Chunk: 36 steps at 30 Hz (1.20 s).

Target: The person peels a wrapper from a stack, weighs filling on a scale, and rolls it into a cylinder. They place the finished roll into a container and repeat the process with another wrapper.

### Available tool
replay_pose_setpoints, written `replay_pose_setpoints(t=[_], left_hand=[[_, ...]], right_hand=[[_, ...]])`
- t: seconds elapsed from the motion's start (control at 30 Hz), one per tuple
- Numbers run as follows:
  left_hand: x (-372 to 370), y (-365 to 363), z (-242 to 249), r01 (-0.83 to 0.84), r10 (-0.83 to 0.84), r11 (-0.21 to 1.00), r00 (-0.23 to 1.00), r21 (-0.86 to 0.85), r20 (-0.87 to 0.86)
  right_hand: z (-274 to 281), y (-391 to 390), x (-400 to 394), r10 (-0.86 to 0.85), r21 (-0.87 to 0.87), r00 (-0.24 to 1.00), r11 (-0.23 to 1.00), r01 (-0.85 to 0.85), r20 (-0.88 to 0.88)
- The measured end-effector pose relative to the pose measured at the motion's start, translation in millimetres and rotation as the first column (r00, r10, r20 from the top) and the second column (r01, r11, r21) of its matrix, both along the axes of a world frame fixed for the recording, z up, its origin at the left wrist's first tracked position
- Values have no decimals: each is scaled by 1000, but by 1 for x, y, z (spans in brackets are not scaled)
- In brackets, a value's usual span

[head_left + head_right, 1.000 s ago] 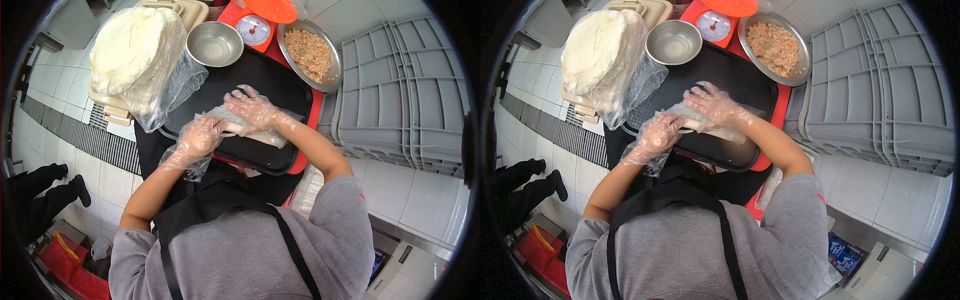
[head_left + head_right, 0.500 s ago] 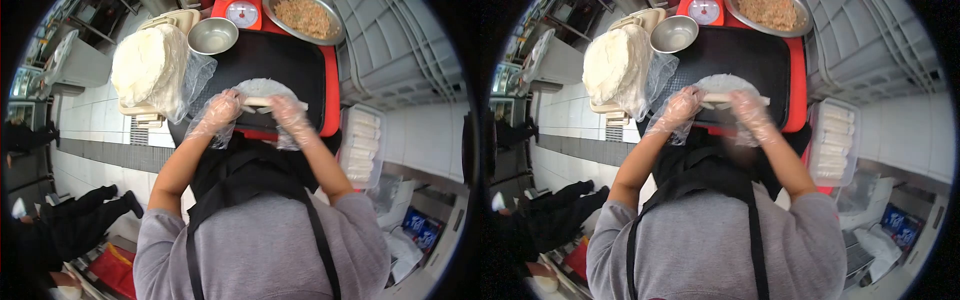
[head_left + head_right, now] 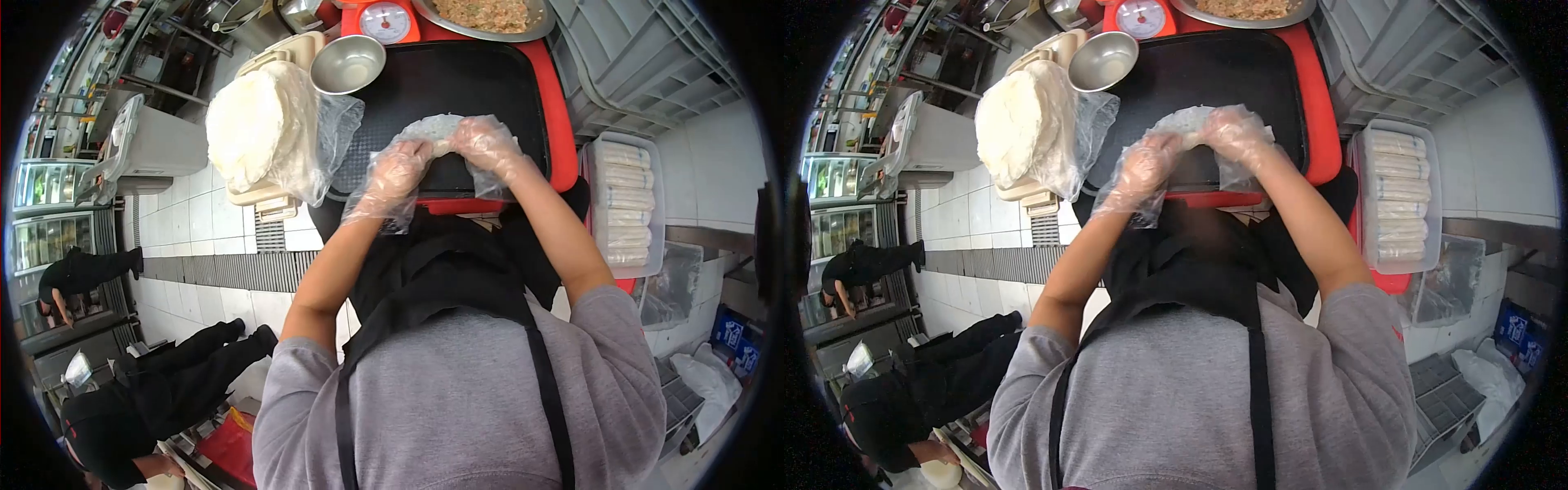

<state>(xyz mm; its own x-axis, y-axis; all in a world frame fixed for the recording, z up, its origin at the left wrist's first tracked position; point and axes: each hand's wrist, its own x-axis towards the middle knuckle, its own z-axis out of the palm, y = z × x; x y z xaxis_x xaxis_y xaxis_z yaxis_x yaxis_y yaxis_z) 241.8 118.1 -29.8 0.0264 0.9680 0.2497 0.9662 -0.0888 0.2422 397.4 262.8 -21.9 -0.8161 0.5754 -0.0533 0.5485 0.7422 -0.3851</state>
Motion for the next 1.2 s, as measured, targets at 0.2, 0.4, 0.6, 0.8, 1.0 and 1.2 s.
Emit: replay_pose_setpoints(t=[0.2,0.4,0.6,0.8,1.0,1.2], left_hand=[[-10,11,-16,37,-30,991,998,129,-56],[-7,11,-2,-29,30,999,998,27,-53],[-16,15,-22,-6,8,997,1000,73,-29],[-58,-27,-3,-116,115,993,993,-11,-20],[-17,11,-4,70,-64,991,997,118,-52],[-18,32,-31,48,-49,990,999,136,6]], right_hand=[[-12,-21,-17,317,298,914,924,-238,-252],[-21,3,43,246,420,953,895,-153,-176],[0,-16,31,327,496,906,853,-162,-267],[-17,-7,8,203,411,946,908,-85,-254],[6,9,-10,-30,158,996,987,16,83],[-12,-15,-4,326,434,829,894,-113,-455]])
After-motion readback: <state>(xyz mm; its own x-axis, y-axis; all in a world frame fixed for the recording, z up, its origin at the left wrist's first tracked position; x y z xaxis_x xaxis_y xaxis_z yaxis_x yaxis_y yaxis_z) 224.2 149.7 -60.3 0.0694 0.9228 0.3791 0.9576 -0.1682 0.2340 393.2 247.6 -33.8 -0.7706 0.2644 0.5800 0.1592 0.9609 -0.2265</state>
